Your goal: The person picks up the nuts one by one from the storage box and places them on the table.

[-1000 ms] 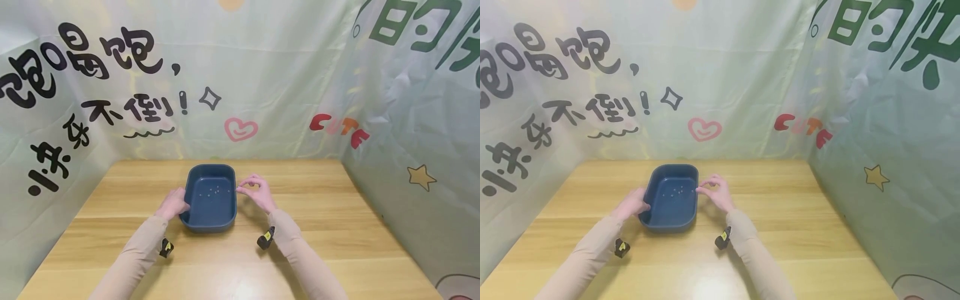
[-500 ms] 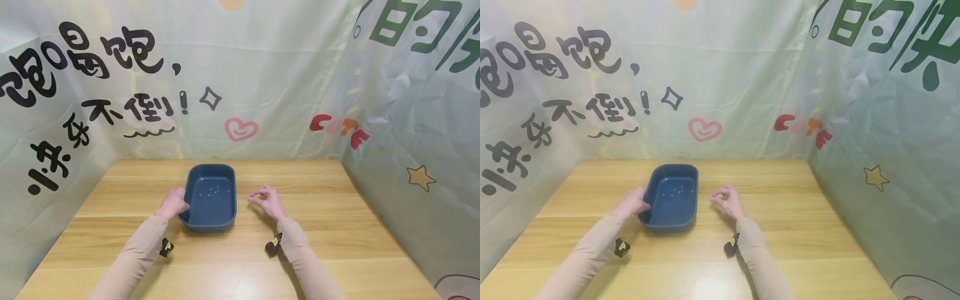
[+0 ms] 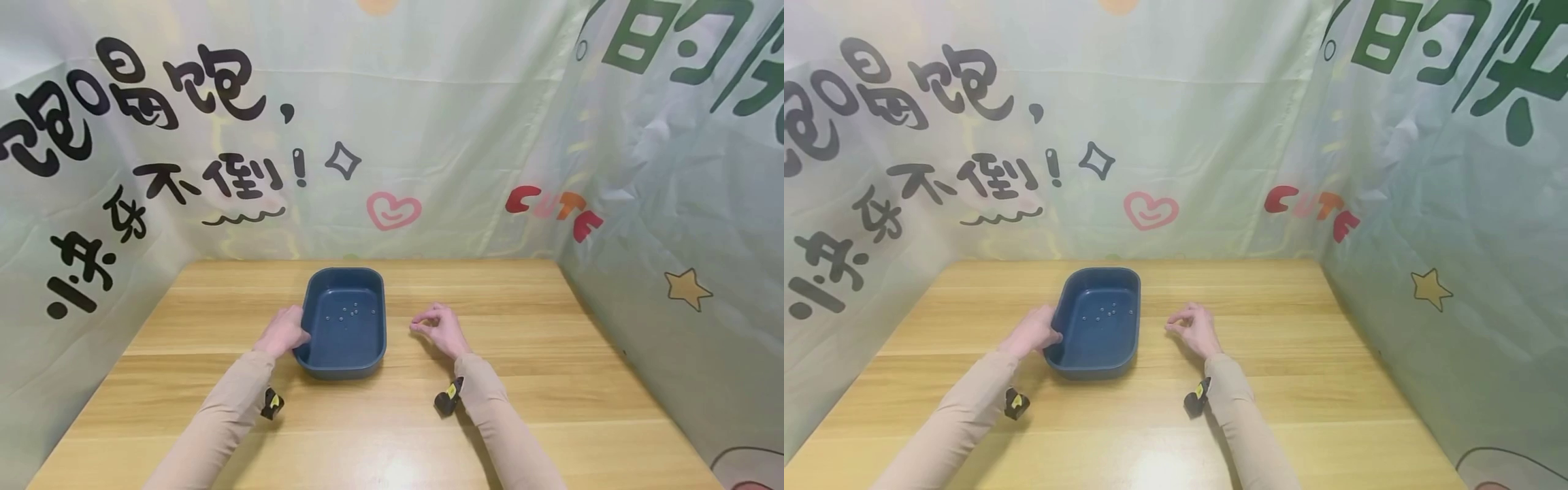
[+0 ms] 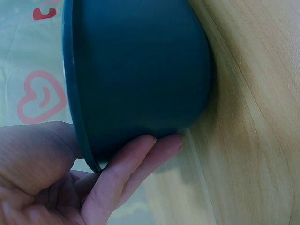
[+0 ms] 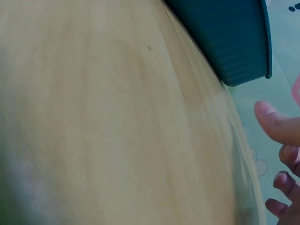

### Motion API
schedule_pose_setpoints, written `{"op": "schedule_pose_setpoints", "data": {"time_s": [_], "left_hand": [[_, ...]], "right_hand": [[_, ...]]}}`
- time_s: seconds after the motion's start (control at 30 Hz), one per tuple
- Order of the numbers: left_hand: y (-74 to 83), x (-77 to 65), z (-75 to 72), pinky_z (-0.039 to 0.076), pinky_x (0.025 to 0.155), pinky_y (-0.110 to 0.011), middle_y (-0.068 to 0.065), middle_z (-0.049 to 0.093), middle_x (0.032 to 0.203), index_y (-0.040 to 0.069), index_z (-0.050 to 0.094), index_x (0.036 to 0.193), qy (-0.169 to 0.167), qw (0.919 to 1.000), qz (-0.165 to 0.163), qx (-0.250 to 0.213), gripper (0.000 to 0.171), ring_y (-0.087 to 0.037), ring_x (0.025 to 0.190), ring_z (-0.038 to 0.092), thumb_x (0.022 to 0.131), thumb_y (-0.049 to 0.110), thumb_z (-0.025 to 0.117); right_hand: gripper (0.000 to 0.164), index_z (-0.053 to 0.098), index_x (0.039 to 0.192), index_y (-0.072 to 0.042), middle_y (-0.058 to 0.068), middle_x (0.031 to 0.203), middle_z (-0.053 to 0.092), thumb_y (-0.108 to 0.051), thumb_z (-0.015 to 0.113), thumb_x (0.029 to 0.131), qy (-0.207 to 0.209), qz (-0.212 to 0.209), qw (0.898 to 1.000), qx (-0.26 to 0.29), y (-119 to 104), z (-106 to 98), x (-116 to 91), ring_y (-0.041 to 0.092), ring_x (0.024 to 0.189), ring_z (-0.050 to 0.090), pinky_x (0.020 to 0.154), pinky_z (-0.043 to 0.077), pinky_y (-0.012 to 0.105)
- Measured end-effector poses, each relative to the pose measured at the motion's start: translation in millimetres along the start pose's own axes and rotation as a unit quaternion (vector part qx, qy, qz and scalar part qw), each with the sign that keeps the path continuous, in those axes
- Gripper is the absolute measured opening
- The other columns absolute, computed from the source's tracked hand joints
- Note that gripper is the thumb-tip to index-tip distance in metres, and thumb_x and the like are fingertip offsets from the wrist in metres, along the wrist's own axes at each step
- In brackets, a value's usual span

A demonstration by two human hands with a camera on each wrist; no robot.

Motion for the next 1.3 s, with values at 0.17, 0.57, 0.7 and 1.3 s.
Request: {"op": "schedule_pose_setpoints", "data": {"time_s": [0.17,0.57,0.7,1.3], "left_hand": [[-1.7,-0.8,0.4,0.053,0.047,-0.033,-0.015,0.060,0.075,-0.007,0.054,0.093,-0.004,0.9999,-0.008,-0.005,0.028,-0.018,0.050,0.059,0.065,-0.003,0.059],[-1.6,-1.6,1.2,0.053,0.045,-0.031,-0.015,0.061,0.075,-0.006,0.055,0.092,-0.006,0.9999,-0.012,-0.001,0.027,-0.020,0.052,0.060,0.066,-0.003,0.059],[-3.1,-1.6,3.0,0.053,0.045,-0.029,-0.016,0.060,0.075,-0.007,0.055,0.094,-0.011,0.9997,-0.019,-0.006,0.028,-0.022,0.054,0.061,0.066,-0.005,0.059],[0.6,-3.7,-1.2,0.051,0.041,-0.031,-0.012,0.058,0.066,-0.004,0.056,0.081,0.034,0.9994,0.003,0.000,0.022,-0.016,0.041,0.055,0.060,-0.008,0.058]], "right_hand": [[0.010,0.071,0.077,-0.015,-0.003,0.075,0.059,-0.020,0.074,0.069,0.003,-0.020,1.000,-0.021,-2.0,0.0,-0.8,0.013,0.073,0.050,0.066,0.039,0.022],[0.010,0.073,0.076,-0.014,-0.005,0.065,0.055,-0.018,0.075,0.067,0.013,-0.068,0.995,-0.067,-4.6,0.1,-5.5,0.009,0.061,0.043,0.060,0.033,0.021],[0.010,0.073,0.076,-0.016,-0.007,0.062,0.054,-0.020,0.075,0.067,0.015,-0.067,0.995,-0.071,-1.0,1.9,-7.1,0.010,0.061,0.042,0.069,0.029,0.025],[0.007,0.072,0.077,-0.021,-0.014,0.067,0.059,-0.023,0.073,0.070,0.028,-0.088,0.993,-0.080,2.3,5.7,-14.1,0.009,0.075,0.046,0.091,0.026,0.038]]}}
Point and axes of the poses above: each hand's wrist, its own x-axis towards the middle knuckle, its own z-axis out of the palm, y = z × x, the point moved 10 cm from there along x, towards the middle knuckle
